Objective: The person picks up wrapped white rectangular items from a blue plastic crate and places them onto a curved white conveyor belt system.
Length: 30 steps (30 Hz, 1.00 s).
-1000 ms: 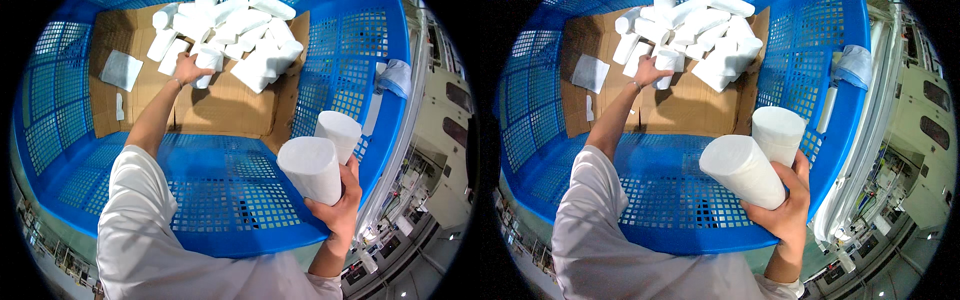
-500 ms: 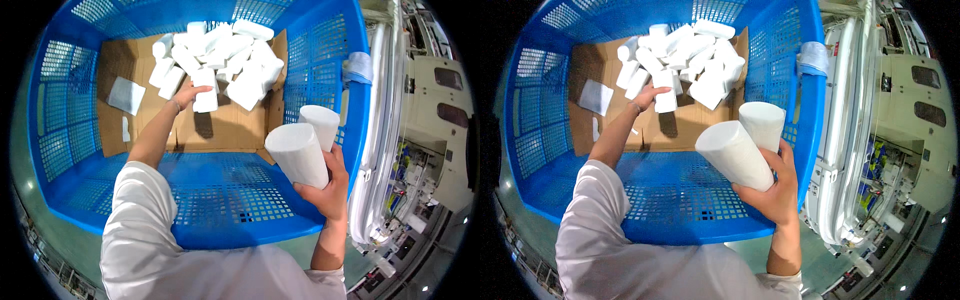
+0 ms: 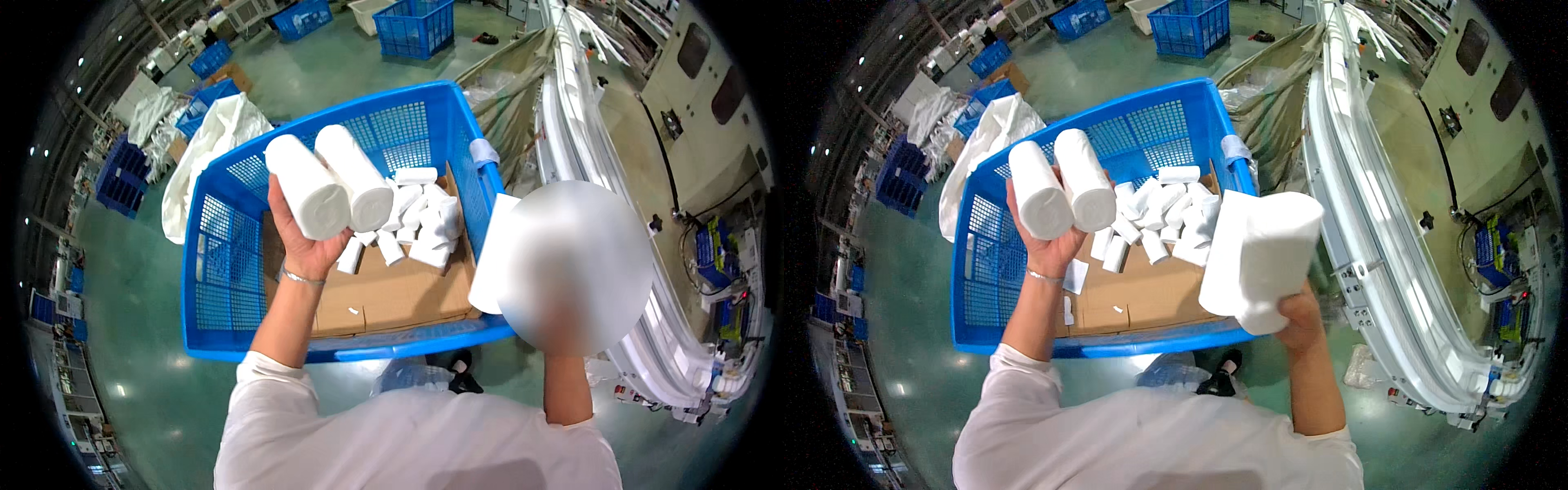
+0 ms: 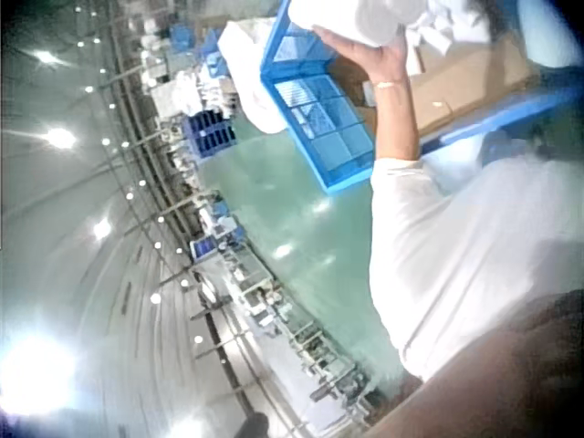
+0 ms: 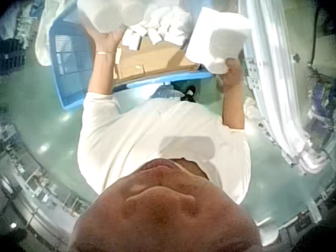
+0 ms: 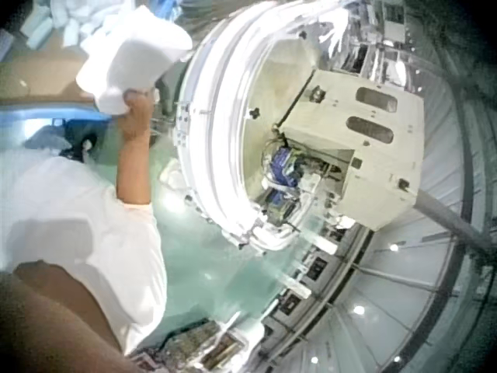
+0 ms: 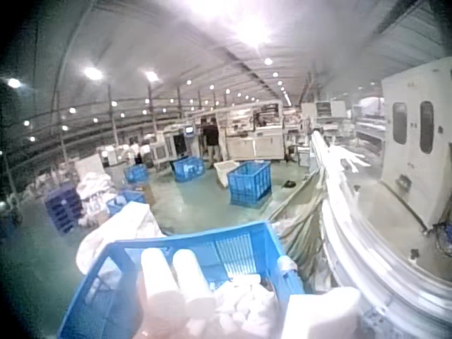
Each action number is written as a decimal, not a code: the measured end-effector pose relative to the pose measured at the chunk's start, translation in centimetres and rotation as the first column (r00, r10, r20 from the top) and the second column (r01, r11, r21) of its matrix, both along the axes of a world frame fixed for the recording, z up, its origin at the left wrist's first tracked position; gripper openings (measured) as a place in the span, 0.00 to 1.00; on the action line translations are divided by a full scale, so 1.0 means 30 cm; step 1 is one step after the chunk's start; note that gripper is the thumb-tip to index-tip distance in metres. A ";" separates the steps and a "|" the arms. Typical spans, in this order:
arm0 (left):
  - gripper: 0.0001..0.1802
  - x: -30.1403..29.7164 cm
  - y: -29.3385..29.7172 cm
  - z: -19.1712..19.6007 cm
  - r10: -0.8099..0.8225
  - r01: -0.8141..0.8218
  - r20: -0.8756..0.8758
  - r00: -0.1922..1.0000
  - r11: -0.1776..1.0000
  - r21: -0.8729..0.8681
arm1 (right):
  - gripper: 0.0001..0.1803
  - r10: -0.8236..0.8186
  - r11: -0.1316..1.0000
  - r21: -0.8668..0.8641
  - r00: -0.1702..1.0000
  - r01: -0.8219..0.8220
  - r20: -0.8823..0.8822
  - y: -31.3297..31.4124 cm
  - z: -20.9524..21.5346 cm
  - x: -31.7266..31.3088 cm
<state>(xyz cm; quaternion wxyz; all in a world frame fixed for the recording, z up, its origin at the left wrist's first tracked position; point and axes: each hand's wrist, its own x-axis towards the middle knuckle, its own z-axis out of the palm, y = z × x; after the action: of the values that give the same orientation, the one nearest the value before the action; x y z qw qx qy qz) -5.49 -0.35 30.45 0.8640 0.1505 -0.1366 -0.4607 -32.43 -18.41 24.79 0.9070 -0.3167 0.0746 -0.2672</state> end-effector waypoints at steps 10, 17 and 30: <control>0.53 -0.302 0.054 -0.170 -0.018 -0.944 0.972 -0.234 0.242 -0.223 | 0.43 0.310 0.683 -0.580 0.895 -0.444 -0.320 0.032 -0.080 -0.589; 0.51 -0.555 -0.085 -0.131 0.082 -0.580 0.961 -0.264 0.783 -0.226 | 0.41 0.136 0.895 -0.387 0.961 -0.224 -0.241 0.322 0.074 -0.730; 0.28 -1.083 -0.123 -0.087 -0.699 0.708 -0.133 0.703 0.670 0.224 | 0.42 -0.287 0.891 -0.446 0.870 0.088 -0.402 0.737 0.151 -1.055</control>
<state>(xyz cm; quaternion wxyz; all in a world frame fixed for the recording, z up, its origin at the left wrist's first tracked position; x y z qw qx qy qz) -37.98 -4.06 27.83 0.5948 0.1889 -0.1072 -0.7739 -64.08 3.69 29.31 0.7446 -0.5462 0.2586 -0.2834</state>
